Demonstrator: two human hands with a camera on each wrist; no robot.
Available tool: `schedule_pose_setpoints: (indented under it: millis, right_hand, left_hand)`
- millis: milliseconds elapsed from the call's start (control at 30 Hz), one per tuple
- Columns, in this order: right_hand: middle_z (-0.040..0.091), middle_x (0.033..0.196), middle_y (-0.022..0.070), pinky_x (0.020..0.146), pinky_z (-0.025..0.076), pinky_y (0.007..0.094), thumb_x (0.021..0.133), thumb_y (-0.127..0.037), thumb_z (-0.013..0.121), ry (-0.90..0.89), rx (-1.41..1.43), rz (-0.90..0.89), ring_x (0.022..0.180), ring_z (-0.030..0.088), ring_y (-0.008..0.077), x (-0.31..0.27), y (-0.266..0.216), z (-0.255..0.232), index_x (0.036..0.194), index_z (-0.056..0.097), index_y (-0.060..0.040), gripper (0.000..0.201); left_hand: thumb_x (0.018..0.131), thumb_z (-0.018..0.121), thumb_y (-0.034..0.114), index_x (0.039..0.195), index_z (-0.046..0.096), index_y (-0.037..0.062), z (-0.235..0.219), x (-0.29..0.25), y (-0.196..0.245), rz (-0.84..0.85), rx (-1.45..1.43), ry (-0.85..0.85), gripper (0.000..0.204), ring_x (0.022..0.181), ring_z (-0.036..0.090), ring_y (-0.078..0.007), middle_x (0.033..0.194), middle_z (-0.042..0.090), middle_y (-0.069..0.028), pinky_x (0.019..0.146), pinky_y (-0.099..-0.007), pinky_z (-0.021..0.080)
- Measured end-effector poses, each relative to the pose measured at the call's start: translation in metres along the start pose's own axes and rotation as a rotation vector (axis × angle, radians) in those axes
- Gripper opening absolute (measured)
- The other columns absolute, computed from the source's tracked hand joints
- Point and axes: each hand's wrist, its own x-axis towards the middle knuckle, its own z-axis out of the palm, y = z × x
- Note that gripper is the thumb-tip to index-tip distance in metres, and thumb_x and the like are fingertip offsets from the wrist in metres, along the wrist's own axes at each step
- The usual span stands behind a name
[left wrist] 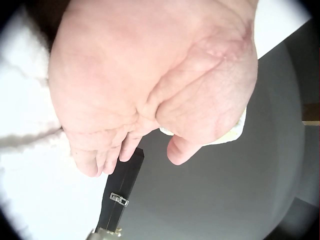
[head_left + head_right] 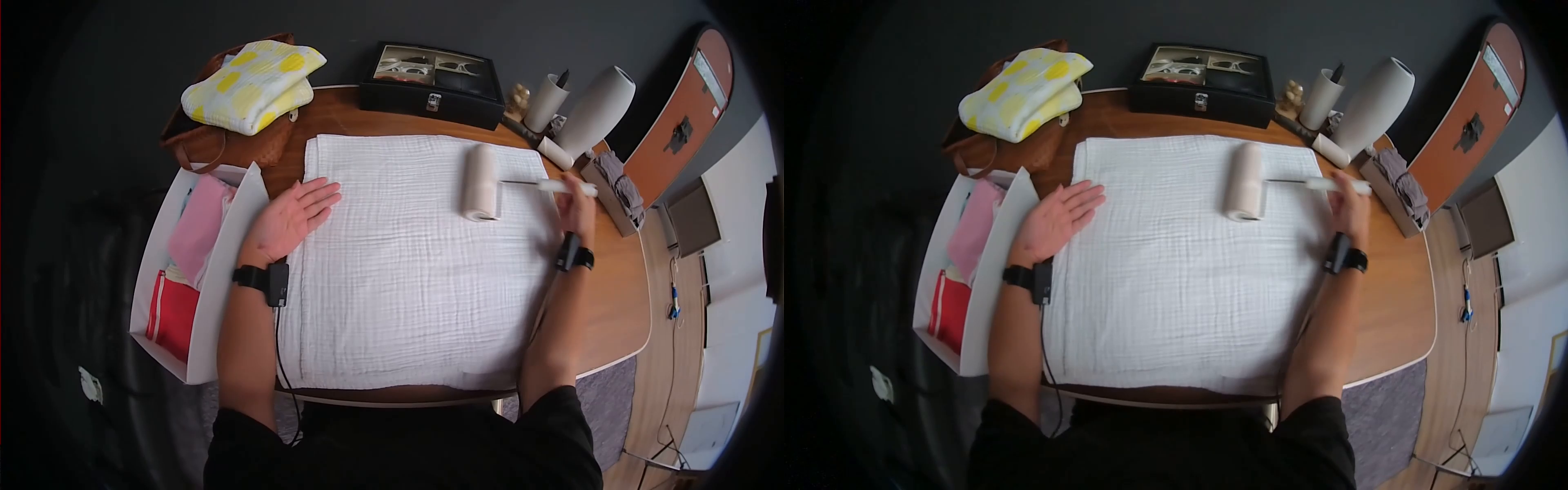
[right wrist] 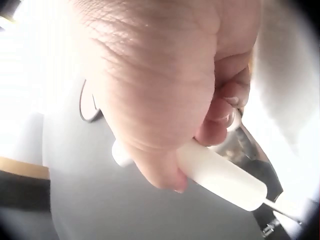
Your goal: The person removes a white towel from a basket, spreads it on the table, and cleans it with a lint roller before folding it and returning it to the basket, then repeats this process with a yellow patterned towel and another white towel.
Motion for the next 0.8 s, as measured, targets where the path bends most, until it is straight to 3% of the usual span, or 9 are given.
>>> schedule_pose_setpoints:
  millis: [100,200,267,367,533,667,800]
  right_hand:
    - [0.065,0.082,-0.0056,0.054,0.036,0.0206,0.1,-0.024,0.083,0.147,0.155,-0.063,0.059,0.048,0.0023,0.009,-0.006,-0.045,0.104,0.076,-0.0065,0.02]
    - [0.067,0.088,-0.0045,0.054,0.035,0.0213,0.101,-0.022,0.082,0.116,0.17,-0.092,0.06,0.046,0.0016,0.012,-0.005,-0.049,0.104,0.074,-0.0076,0.016]
    - [0.067,0.088,-0.0056,0.054,0.037,0.0223,0.102,-0.024,0.08,0.134,0.128,-0.08,0.06,0.046,0.0013,0.007,-0.006,-0.022,0.104,0.074,-0.0092,0.015]
    - [0.062,0.078,-0.0042,0.054,0.035,0.0224,0.104,-0.029,0.077,-0.013,-0.065,0.057,0.064,0.049,0.0045,-0.005,0.0,0.033,0.113,0.078,-0.0043,0.027]
    - [0.063,0.08,-0.0038,0.06,0.038,0.0248,0.099,-0.029,0.081,-0.275,-0.136,0.142,0.065,0.05,0.0072,-0.033,-0.006,0.101,0.107,0.081,-0.0039,0.026]
    - [0.061,0.077,-0.004,0.058,0.037,0.024,0.1,-0.028,0.08,-0.059,-0.139,0.108,0.066,0.051,0.0059,-0.024,-0.003,0.082,0.106,0.082,-0.0045,0.024]
    - [0.056,0.073,-0.0031,0.045,0.034,0.0255,0.102,-0.033,0.074,0.289,0.107,0.028,0.051,0.045,0.0067,0.008,0.012,-0.012,0.094,0.074,-0.0101,0.024]
  left_hand:
    - [0.12,0.038,0.041,0.164,0.04,-0.0028,-0.004,0.0,-0.001,0.004,-0.028,-0.017,0.062,0.16,0.04,-0.0312,0.171,0.042,-0.0201,0.131,-0.0417,0.032]
    - [0.12,0.037,0.041,0.163,0.04,-0.0029,-0.005,0.001,-0.002,0.003,-0.035,-0.016,0.061,0.159,0.04,-0.0313,0.171,0.043,-0.0201,0.131,-0.0417,0.032]
    - [0.12,0.037,0.04,0.163,0.041,-0.0029,-0.006,0.002,-0.003,0.004,-0.027,-0.006,0.061,0.159,0.041,-0.0326,0.17,0.043,-0.021,0.132,-0.0427,0.032]
    - [0.12,0.037,0.04,0.163,0.041,-0.0028,-0.004,0.002,-0.003,0.006,-0.011,-0.002,0.06,0.159,0.041,-0.0331,0.17,0.043,-0.0213,0.132,-0.0433,0.032]
    - [0.12,0.037,0.039,0.163,0.04,-0.0024,-0.004,0.002,-0.002,0.011,-0.007,-0.005,0.06,0.159,0.041,-0.0324,0.171,0.042,-0.021,0.132,-0.0435,0.033]
    - [0.12,0.037,0.04,0.163,0.04,-0.0022,-0.002,0.001,-0.003,0.006,0.006,0.006,0.06,0.159,0.041,-0.0319,0.171,0.042,-0.0208,0.132,-0.0431,0.033]
    - [0.12,0.036,0.042,0.164,0.04,-0.0018,0.0,0.0,-0.002,0.006,0.03,0.004,0.062,0.159,0.04,-0.031,0.172,0.042,-0.0192,0.131,-0.0416,0.032]
